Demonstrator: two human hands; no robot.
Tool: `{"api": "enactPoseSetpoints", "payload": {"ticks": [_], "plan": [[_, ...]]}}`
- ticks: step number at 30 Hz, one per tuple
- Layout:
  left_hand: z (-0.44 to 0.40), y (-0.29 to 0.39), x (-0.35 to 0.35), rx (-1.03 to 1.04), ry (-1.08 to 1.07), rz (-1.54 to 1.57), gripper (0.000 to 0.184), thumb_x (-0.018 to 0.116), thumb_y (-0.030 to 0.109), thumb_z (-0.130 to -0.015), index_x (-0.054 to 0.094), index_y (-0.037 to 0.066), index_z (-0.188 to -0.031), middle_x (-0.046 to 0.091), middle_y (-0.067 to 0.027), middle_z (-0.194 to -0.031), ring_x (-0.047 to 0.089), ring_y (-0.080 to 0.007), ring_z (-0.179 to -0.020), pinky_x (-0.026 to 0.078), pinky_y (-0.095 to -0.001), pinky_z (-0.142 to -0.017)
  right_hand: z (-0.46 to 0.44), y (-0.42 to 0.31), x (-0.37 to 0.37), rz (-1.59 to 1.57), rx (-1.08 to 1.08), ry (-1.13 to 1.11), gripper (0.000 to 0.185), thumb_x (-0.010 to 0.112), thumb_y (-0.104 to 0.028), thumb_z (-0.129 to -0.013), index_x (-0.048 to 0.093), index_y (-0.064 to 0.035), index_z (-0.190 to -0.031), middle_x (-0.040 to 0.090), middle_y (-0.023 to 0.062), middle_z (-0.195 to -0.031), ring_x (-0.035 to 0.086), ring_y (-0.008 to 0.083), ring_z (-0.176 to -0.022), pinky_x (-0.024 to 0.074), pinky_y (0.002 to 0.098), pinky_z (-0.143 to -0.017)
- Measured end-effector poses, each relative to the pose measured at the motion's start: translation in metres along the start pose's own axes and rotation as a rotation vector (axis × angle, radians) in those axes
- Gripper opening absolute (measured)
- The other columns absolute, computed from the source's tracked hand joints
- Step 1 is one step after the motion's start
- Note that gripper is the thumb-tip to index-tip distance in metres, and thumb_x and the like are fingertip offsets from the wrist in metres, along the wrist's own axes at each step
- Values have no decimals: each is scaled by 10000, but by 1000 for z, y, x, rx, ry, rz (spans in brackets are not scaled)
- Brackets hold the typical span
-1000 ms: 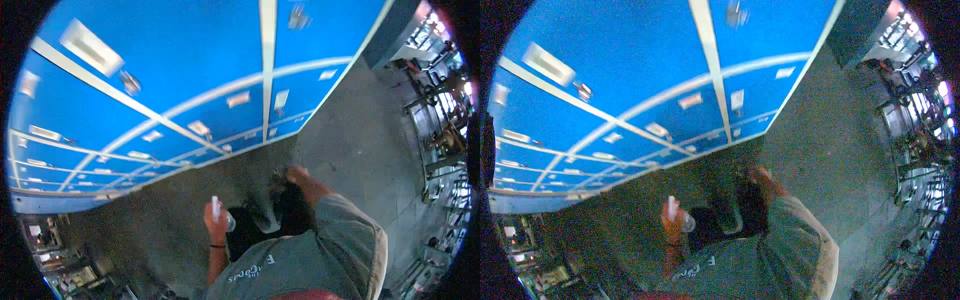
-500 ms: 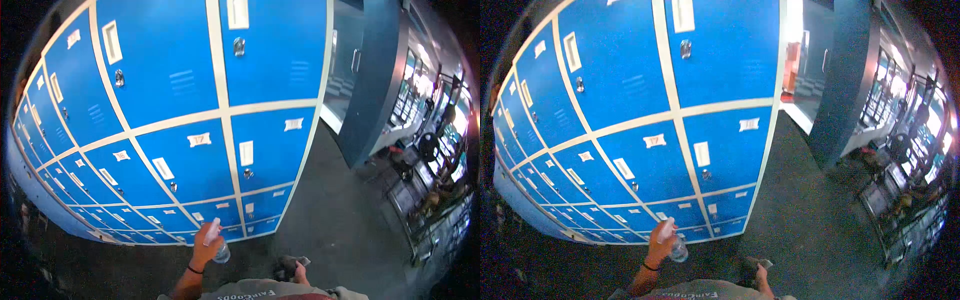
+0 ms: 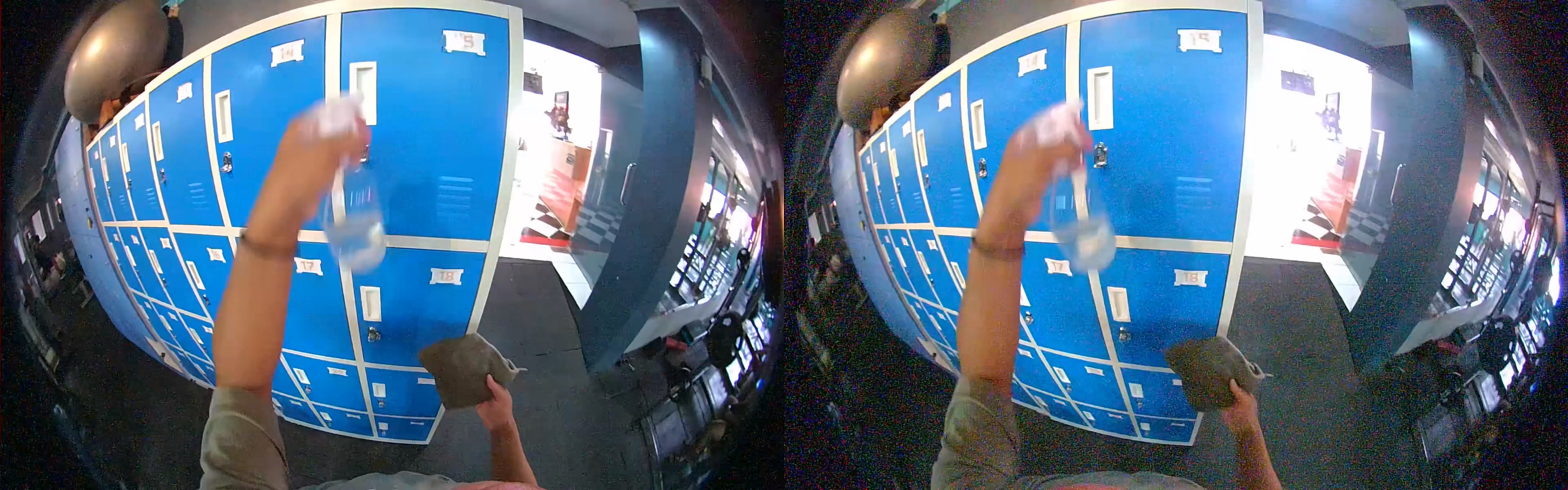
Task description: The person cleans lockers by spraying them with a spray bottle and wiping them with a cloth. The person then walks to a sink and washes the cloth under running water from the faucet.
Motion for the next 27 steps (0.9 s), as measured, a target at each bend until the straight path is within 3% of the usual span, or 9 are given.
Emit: {"api": "enactPoseSetpoints", "payload": {"ticks": [3,9,11,13,16,19,23,24,27], "plan": [[-76,12,1,-33,133,85,173,641,110,-688,633,55,-853,621,-65,-815,593,-172,-794,496,-354,-721,20,16,-43,120,33,22,476,541,-288,-950,443,-42,-1345,474,138,-1355,456,308,-1253,380,508,-1019],[-124,-37,27,-250,-83,-132,118,664,110,-704,630,44,-796,611,-76,-761,595,-183,-722,504,-358,-607,69,53,-76,93,193,339,429,587,-237,-913,495,-38,-1282,559,133,-1245,538,306,-1163,414,479,-992],[-92,-56,57,-269,-52,-129,70,638,86,-694,614,29,-726,581,-63,-685,545,-177,-606,452,-345,-526,77,59,-72,63,222,337,429,598,-235,-903,503,-38,-1272,570,132,-1224,549,305,-1145,419,476,-986],[-64,-89,76,-304,-80,-71,76,647,85,-693,610,27,-725,585,-60,-675,544,-166,-597,440,-339,-515,74,53,-58,45,222,299,442,604,-243,-896,501,-39,-1275,570,134,-1220,548,305,-1142,418,476,-983],[-22,-143,78,-384,-119,-66,100,637,70,-730,636,58,-829,599,-30,-749,552,-143,-641,465,-314,-574,67,43,-51,163,169,281,476,603,-254,-898,475,-33,-1299,554,139,-1234,540,308,-1151,417,481,-981],[32,-150,52,-344,5,-142,122,631,62,-728,634,58,-849,590,-10,-728,543,-119,-639,433,-282,-559,68,44,-60,287,125,296,497,590,-253,-910,446,-21,-1325,531,147,-1264,525,312,-1167,416,475,-984],[104,-195,24,-351,193,-252,114,634,55,-722,647,55,-836,596,-5,-710,536,-101,-637,414,-261,-561,83,60,-83,193,157,312,508,586,-271,-919,435,-24,-1336,506,141,-1292,497,306,-1198,402,459,-998],[126,-214,25,-448,111,-254,180,648,69,-724,656,38,-902,609,-11,-731,554,-106,-669,447,-264,-610,89,62,-87,221,177,321,512,586,-279,-921,434,-24,-1337,502,139,-1298,490,305,-1205,395,454,-1005],[182,-251,55,-371,48,-377,219,657,78,-725,654,22,-936,626,-18,-747,572,-115,-694,467,-281,-639,110,63,-81,216,236,366,520,584,-298,-926,428,-31,-1344,485,130,-1318,464,297,-1233,365,446,-1031]]}}
Point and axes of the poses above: each hand's wrist, its own z-axis away from the middle knuckle, its own x-axis out of the palm, y = z × x, the point moved 5 cm from there along -z, towards the middle knuckle
